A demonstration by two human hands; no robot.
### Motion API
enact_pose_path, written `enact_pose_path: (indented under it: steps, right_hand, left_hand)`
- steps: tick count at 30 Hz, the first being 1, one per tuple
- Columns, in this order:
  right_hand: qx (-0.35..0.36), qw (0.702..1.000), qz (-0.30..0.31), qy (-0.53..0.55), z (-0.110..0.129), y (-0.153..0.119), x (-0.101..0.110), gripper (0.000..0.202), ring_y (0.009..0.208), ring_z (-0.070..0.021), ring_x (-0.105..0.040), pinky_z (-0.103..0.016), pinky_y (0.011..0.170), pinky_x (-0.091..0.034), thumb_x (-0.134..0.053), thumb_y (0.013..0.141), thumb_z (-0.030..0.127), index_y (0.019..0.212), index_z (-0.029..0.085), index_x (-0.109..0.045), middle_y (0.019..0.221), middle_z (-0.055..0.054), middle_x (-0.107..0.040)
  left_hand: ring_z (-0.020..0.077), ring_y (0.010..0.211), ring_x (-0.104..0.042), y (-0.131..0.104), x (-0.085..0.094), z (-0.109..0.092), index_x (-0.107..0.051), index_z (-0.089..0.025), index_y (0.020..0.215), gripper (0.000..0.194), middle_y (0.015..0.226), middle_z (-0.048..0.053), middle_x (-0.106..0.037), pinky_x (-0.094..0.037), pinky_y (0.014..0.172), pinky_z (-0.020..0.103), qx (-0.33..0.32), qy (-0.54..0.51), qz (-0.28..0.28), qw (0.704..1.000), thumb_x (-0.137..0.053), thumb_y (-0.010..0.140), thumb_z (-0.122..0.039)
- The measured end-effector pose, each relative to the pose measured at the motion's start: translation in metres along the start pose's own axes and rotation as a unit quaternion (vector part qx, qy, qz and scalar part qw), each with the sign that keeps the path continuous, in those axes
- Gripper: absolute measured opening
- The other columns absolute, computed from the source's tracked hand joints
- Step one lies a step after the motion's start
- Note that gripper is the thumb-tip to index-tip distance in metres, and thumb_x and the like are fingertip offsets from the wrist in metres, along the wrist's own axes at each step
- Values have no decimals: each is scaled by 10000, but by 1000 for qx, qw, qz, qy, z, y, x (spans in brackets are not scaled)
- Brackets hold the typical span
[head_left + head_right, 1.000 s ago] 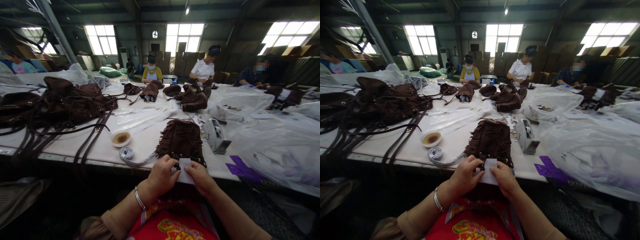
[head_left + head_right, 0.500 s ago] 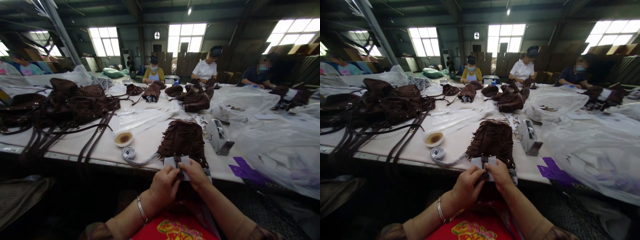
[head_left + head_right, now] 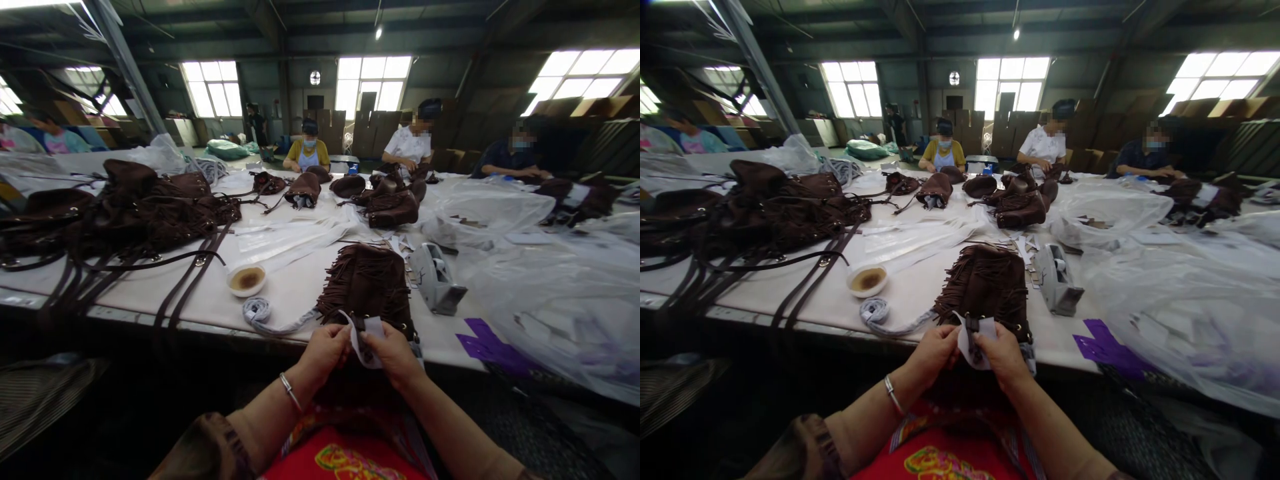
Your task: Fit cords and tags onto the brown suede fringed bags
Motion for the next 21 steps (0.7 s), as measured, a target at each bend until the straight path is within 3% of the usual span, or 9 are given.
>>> enact_pose_path:
  steps: [3, 7, 11, 17, 21]
  right_hand:
    - [37, 994, -18, -105, 4, 1, 5, 377, 742, -247, -663, -330, 665, -513, -747, 660, 389, 955, 158, -704, 790, -48, -735]
    - [96, 973, -32, -208, 17, -3, 3, 314, 742, -245, -649, -324, 680, -496, -655, 707, 388, 914, 158, -710, 776, -40, -719]
    - [115, 965, -21, -233, 23, -11, -3, 304, 771, -236, -642, -303, 682, -481, -584, 770, 394, 937, 173, -710, 812, -40, -713]
    - [189, 937, 5, -295, 30, -16, -5, 256, 839, -239, -627, -313, 744, -462, -527, 803, 326, 889, 171, -712, 901, -78, -695]
    - [162, 952, 11, -259, 27, -12, 4, 352, 843, -254, -641, -331, 759, -470, -504, 836, 405, 929, 157, -735, 900, -87, -725]
  left_hand:
    - [79, 439, -428, 9, -8, -3, -604, -146, 672, 499, 527, -16, -517, -315, 406, 197, -15, 41, -25, 999, -630, 774, -634]
    - [110, 481, -472, 17, -12, 7, -598, -145, 650, 554, 549, 8, -554, -375, 460, 234, 20, 5, -54, 998, -574, 793, -681]
    - [122, 513, -490, 22, -15, 9, -657, -114, 713, 540, 615, 40, -611, -371, 478, 244, 19, 19, -77, 997, -572, 818, -637]
    - [147, 581, -545, 26, -12, 3, -709, -68, 793, 416, 713, 96, -675, -373, 514, 249, -33, 146, -139, 979, -536, 884, -436]
    - [162, 622, -573, 24, -11, -6, -722, -81, 802, 391, 731, 103, -698, -367, 547, 254, -73, 244, -149, 955, -532, 892, -410]
Point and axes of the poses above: each hand's wrist, its own y-axis towards the middle knuckle, its own x-axis out of the back of the hand, z = x × y, the point moved 8 cm from there along y, towards the middle knuckle
